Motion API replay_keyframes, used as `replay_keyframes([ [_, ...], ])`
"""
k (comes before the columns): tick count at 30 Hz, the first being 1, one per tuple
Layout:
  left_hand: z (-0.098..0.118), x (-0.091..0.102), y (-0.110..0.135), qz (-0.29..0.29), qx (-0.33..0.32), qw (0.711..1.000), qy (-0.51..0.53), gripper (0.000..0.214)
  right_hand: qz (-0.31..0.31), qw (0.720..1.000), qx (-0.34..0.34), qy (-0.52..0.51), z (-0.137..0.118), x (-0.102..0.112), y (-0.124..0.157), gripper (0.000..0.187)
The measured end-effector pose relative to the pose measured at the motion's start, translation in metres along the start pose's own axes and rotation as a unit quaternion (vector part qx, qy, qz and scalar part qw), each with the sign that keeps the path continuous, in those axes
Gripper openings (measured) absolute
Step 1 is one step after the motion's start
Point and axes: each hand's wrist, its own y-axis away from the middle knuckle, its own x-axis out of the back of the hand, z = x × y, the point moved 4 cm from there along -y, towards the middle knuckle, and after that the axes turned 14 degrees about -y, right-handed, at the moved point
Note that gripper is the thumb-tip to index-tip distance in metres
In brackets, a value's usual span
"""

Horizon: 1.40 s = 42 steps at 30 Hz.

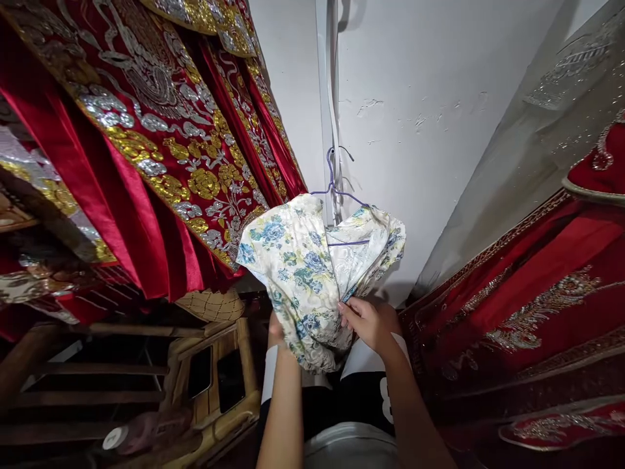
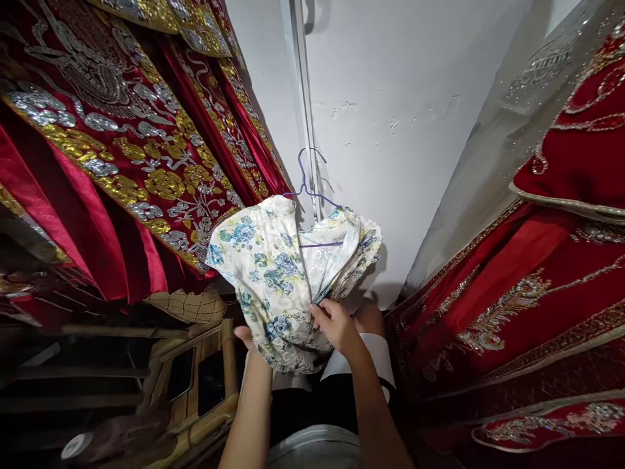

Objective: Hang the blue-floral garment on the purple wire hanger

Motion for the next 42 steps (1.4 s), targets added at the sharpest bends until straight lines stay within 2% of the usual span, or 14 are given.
replay_keyframes([
  [3,-0.011,0.017,-0.003,0.026,0.046,0.991,0.126,0.093,-0.002,1.000,0.017,-0.014,-0.007,-0.008,0.000,0.046],
  [6,-0.023,0.028,-0.014,0.139,0.082,0.963,0.214,0.077,0.011,0.999,0.022,0.022,-0.021,-0.008,0.005,0.044],
  [9,-0.031,0.029,-0.020,0.305,0.040,0.938,0.160,0.052,0.049,0.997,0.016,0.057,-0.026,-0.001,0.006,0.043],
  [11,-0.030,0.025,-0.014,0.442,-0.014,0.892,0.087,0.046,0.070,0.997,0.009,0.035,-0.021,0.003,0.003,0.044],
  [13,-0.023,0.014,-0.007,0.508,-0.080,0.857,0.022,0.041,0.076,0.997,-0.010,-0.014,-0.011,0.005,-0.002,0.046],
  [15,-0.011,-0.006,-0.007,0.423,-0.146,0.894,-0.018,0.035,0.053,0.996,-0.041,-0.057,-0.001,0.003,-0.005,0.049],
  [17,0.000,-0.030,-0.010,0.247,-0.178,0.952,-0.035,0.021,0.018,0.995,-0.057,-0.074,0.003,0.000,-0.005,0.050],
  [20,0.008,-0.056,-0.010,0.092,-0.171,0.980,-0.033,0.006,-0.007,0.998,-0.048,-0.049,-0.004,0.001,-0.006,0.046],
  [24,0.009,-0.067,-0.009,0.071,-0.148,0.986,-0.024,0.016,0.030,0.999,-0.015,-0.034,-0.043,0.013,-0.033,0.038],
  [30,0.002,-0.077,-0.010,0.058,-0.131,0.986,-0.091,0.019,0.076,0.984,0.142,-0.078,-0.147,0.010,-0.096,0.033],
  [34,-0.005,-0.075,-0.012,0.020,-0.157,0.976,-0.147,0.018,0.080,0.978,0.166,-0.093,-0.174,0.007,-0.102,0.031],
  [38,0.015,-0.046,-0.025,0.007,-0.195,0.970,-0.145,0.013,0.043,0.980,0.165,-0.102,-0.164,0.008,-0.093,0.028],
  [40,0.047,-0.017,-0.038,0.071,-0.242,0.959,-0.133,0.016,0.033,0.981,0.160,-0.104,-0.157,0.006,-0.089,0.024],
  [42,0.089,0.016,-0.052,0.187,-0.301,0.927,-0.127,0.022,0.024,0.982,0.160,-0.096,-0.154,0.002,-0.087,0.021],
])
